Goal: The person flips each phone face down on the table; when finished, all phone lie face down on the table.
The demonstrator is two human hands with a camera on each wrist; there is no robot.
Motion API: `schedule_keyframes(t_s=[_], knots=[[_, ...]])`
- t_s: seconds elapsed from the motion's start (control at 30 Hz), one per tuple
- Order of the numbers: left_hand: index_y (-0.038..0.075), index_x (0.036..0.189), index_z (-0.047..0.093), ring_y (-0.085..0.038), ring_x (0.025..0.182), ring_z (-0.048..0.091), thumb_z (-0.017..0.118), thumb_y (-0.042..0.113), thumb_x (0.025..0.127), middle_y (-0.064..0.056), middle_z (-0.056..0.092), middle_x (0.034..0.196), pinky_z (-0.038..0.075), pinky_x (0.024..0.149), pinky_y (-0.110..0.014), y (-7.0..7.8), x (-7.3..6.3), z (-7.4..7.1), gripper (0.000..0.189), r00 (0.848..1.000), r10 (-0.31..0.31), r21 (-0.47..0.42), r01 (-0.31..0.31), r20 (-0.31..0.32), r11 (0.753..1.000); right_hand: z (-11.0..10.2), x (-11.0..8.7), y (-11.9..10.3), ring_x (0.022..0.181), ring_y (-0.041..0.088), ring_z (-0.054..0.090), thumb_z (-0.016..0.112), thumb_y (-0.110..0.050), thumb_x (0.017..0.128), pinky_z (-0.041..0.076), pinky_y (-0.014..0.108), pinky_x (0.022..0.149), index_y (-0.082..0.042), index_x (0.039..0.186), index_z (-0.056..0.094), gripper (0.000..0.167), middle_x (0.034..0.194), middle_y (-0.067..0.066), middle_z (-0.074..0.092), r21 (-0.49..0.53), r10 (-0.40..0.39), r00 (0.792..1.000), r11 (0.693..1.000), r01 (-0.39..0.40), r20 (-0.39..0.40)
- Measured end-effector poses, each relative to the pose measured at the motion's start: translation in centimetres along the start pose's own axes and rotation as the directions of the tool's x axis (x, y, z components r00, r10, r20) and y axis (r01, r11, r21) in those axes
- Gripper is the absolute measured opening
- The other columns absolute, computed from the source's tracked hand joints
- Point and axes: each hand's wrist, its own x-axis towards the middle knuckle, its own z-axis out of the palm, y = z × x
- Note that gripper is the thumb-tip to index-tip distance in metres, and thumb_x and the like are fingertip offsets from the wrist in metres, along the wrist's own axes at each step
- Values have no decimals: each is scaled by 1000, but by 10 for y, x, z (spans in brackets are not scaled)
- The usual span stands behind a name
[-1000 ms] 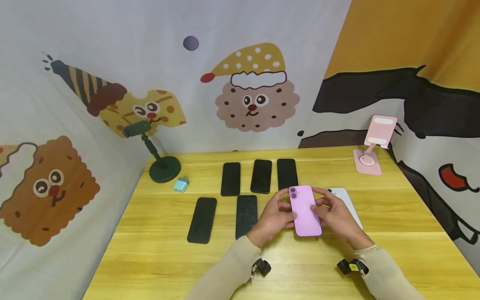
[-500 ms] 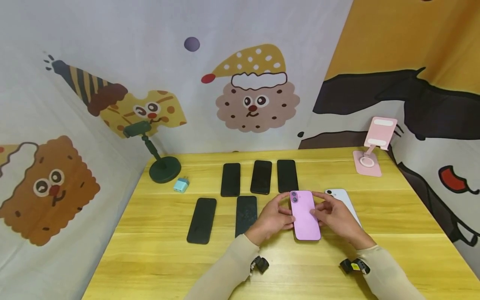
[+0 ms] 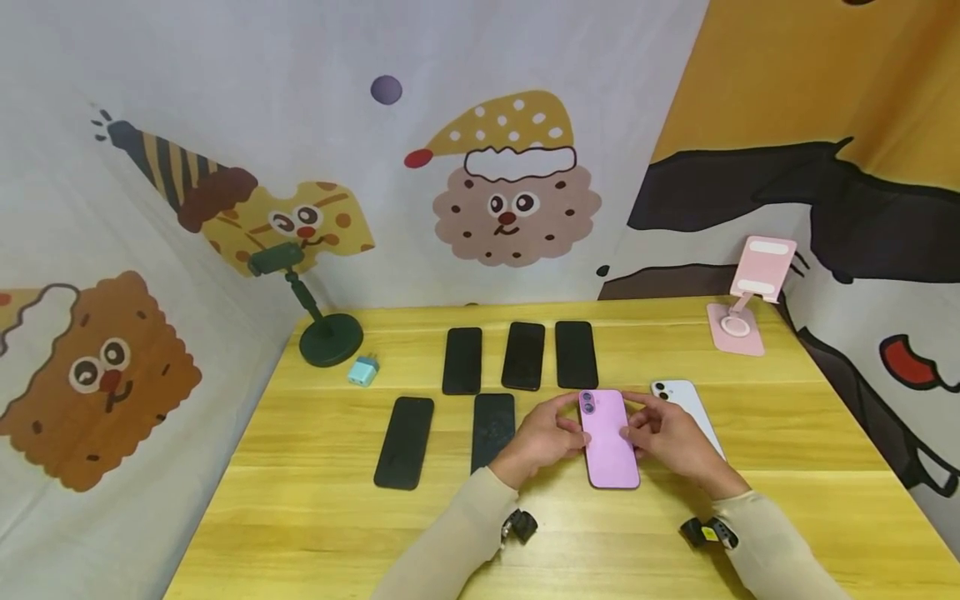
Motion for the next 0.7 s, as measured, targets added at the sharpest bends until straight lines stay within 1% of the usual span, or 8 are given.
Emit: schedule_keyframes(t_s=[0.1, 0.2, 0.43, 0.7], knots=[[20, 150, 61, -16, 77, 68, 79, -5, 89, -7, 66, 92, 65, 75, -33, 0, 1, -1, 68, 1000, -2, 24, 2, -7, 1000, 1, 1, -2, 80, 21, 67, 74, -5, 97, 63, 29, 65, 1, 156, 47, 65, 101, 15, 67, -18, 21, 1000, 1000, -21, 6], [19, 150, 62, -15, 78, 70, 78, -2, 91, -7, 69, 92, 64, 74, -32, -1, 2, -2, 65, 1000, -5, 27, 6, -10, 1000, 2, 1, -4, 82, 22, 66, 75, -7, 97, 63, 29, 66, 0, 155, 48, 65, 103, 15, 67, -35, 44, 999, 998, -43, 16], [9, 143, 66, -16, 79, 72, 75, 8, 98, -7, 76, 94, 65, 73, -32, -4, 2, -3, 47, 1000, -19, 20, 20, -17, 1000, 4, 1, -5, 83, 23, 65, 75, -11, 98, 64, 30, 67, 0, 149, 54, 56, 100, 14, 65, -15, 74, 997, 997, -74, 34], [5, 136, 68, -17, 78, 74, 74, 10, 99, -10, 76, 95, 65, 74, -32, -1, -1, -3, 38, 999, -37, -4, 37, -18, 999, 3, 3, -7, 83, 23, 65, 74, -14, 99, 63, 30, 67, -2, 149, 55, 55, 100, 13, 66, -25, 88, 995, 996, -87, 37]])
